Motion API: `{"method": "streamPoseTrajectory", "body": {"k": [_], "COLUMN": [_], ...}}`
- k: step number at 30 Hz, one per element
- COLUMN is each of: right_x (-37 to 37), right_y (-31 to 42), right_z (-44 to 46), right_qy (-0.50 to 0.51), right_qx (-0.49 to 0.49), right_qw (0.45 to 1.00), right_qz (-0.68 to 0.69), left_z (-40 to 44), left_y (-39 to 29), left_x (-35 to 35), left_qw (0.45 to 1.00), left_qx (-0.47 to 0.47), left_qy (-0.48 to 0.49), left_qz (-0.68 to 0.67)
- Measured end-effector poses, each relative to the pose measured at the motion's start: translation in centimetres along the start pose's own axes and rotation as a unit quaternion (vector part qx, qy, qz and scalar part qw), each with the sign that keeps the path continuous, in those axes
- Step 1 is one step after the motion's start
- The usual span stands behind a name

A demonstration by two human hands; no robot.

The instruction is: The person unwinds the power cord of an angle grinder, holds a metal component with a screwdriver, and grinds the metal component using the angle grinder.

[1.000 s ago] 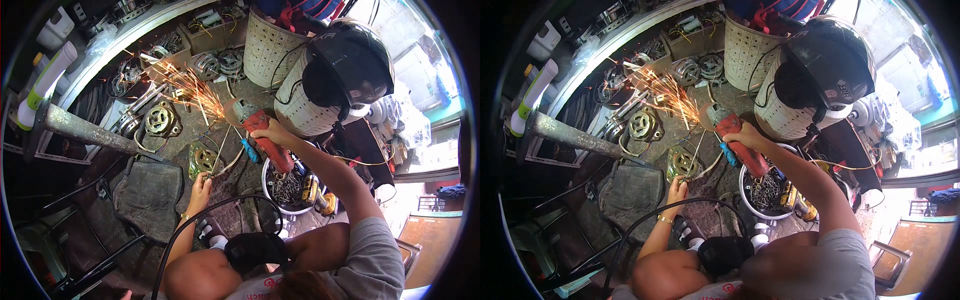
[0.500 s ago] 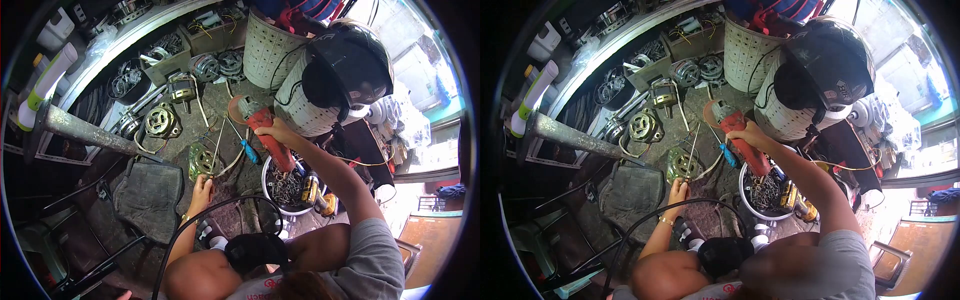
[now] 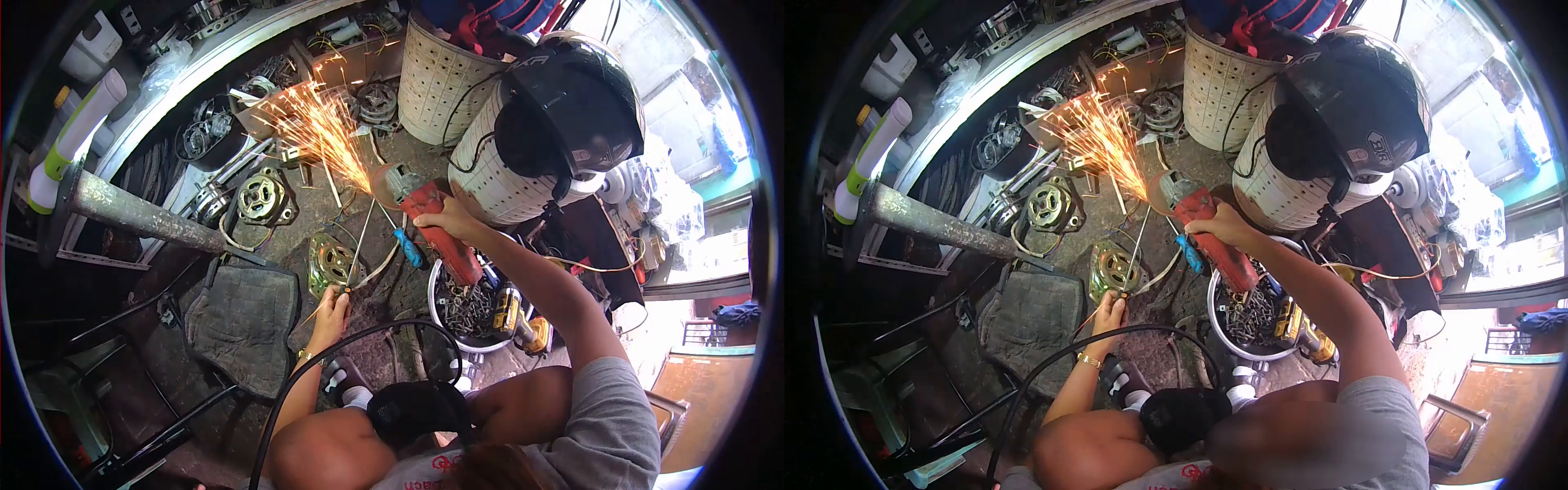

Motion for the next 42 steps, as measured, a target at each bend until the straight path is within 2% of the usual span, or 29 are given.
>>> {"method": "streamPoseTrajectory", "body": {"k": [2, 9, 24, 26, 29, 42], "right_x": [0.0, -0.1, -0.7, -0.4, -0.1, -0.1], "right_y": [-0.5, -0.3, 0.9, 1.0, 0.5, -1.1], "right_z": [0.6, 0.8, -0.3, -0.6, -0.4, 0.7], "right_qy": [-0.021, -0.025, -0.011, 0.016, -0.007, 0.006], "right_qx": [-0.026, -0.025, 0.022, 0.037, -0.002, -0.008], "right_qw": [0.999, 0.999, 0.999, 0.998, 1.0, 1.0], "right_qz": [-0.021, -0.039, 0.038, 0.056, 0.028, 0.01], "left_z": [0.0, -0.4, -0.8, -0.7, -0.4, -0.3], "left_y": [0.1, -0.6, -0.1, -0.1, 0.2, -0.1], "left_x": [-0.1, 0.4, 0.0, 0.1, 0.1, 0.2], "left_qw": [1.0, 1.0, 0.999, 0.999, 0.999, 0.998], "left_qx": [0.005, -0.011, -0.039, -0.04, -0.015, 0.006], "left_qy": [0.0, -0.003, -0.016, -0.02, -0.025, -0.019], "left_qz": [-0.006, 0.002, 0.012, 0.028, 0.03, 0.053]}}
Point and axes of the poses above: each hand's wrist, its own z-axis towards the middle knuckle, its own x-axis out of the palm, y = z × x, the point moved 2 cm from there along z, towards the middle knuckle, and after that the axes turned 10 degrees about y, right-handed, at the moved point
